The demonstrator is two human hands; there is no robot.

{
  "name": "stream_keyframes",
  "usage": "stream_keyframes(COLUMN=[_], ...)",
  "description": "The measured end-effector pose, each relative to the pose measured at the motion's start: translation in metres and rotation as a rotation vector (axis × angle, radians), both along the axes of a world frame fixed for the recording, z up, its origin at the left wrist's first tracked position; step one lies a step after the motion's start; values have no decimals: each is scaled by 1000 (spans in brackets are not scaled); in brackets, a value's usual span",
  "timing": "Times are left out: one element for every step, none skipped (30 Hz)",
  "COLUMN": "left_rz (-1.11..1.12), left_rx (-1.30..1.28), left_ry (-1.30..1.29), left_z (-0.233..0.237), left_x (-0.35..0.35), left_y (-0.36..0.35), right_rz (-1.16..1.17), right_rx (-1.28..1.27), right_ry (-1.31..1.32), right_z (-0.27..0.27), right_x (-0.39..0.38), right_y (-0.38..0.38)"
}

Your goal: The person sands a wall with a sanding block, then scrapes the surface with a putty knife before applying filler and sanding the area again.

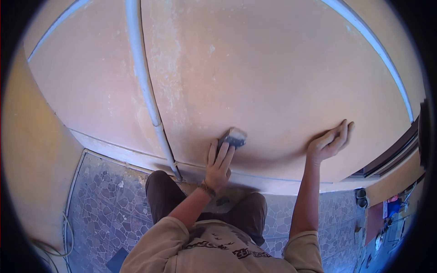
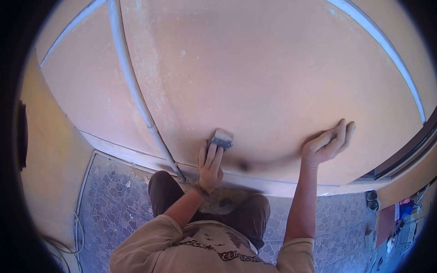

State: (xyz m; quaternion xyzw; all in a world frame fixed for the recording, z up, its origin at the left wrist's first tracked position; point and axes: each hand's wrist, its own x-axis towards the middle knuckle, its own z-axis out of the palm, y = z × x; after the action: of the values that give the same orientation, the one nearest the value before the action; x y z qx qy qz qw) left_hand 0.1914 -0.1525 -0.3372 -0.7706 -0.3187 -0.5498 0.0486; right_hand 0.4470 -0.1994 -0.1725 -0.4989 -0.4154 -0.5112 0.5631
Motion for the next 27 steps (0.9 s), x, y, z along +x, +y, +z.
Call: stream_keyframes(left_rz=[-20,-60,-99,-138,-196,-253,-310,-378,-446,-516,-516,-517,-520,-585,-650,-713,-675,-562,-446,-324,-210,-95,-11,76,121,168,216], left_rx=[41,22,7,-9,-48,-94,-143,-185,-229,-272,-297,-322,-345,-384,-422,-457,-347,-183,-21,133,231,326,411,493,499,502,505], left_ry=[6,-4,-18,-35,-40,-46,-49,-50,-45,-36,-56,-76,-97,-103,-111,-123,-16,58,127,145,120,92,55,17,17,18,20], left_z=[12,20,28,37,43,45,42,34,25,17,11,7,6,6,16,30,53,86,119,145,180,212,238,254,257,258,258], left_x=[-6,-11,-16,-18,-22,-27,-30,-30,-30,-33,-36,-39,-42,-46,-51,-56,-63,-66,-66,-60,-55,-50,-42,-36,-32,-26,-21], left_y=[1,-7,-12,-17,-26,-41,-54,-65,-78,-87,-92,-97,-98,-96,-90,-82,-66,-50,-31,-6,14,33,59,75,76,77,77], right_rz=[-57,80,57,34,221,410,603,934,1151,1371,1347,1321,1294,1301,1308,1317,1324,1323,1320,1318,1282,1244,1205,1212,1220,1228,1252], right_rx=[-74,-85,-203,-320,-345,-374,-536,-637,-636,-616,-622,-627,-630,-606,-584,-564,-502,-518,-536,-554,-589,-624,-658,-651,-644,-638,-584], right_ry=[21,111,139,164,255,345,596,797,988,1182,1228,1272,1315,1363,1408,1447,1428,1416,1405,1388,1350,1311,1273,1314,1356,1399,1415], right_z=[-9,-19,-31,-46,-67,-94,-124,-135,-129,-122,-131,-144,-151,-153,-151,-149,-143,-143,-145,-146,-153,-166,-174,-175,-175,-175,-174], right_x=[-6,-17,-30,-44,-60,-76,-96,-123,-152,-174,-181,-185,-187,-187,-182,-179,-181,-181,-179,-177,-175,-175,-176,-177,-180,-183,-185], right_y=[-7,-13,-25,-39,-48,-58,-72,-79,-86,-94,-94,-93,-92,-92,-91,-89,-87,-88,-90,-91,-90,-92,-95,-98,-101,-103,-103])
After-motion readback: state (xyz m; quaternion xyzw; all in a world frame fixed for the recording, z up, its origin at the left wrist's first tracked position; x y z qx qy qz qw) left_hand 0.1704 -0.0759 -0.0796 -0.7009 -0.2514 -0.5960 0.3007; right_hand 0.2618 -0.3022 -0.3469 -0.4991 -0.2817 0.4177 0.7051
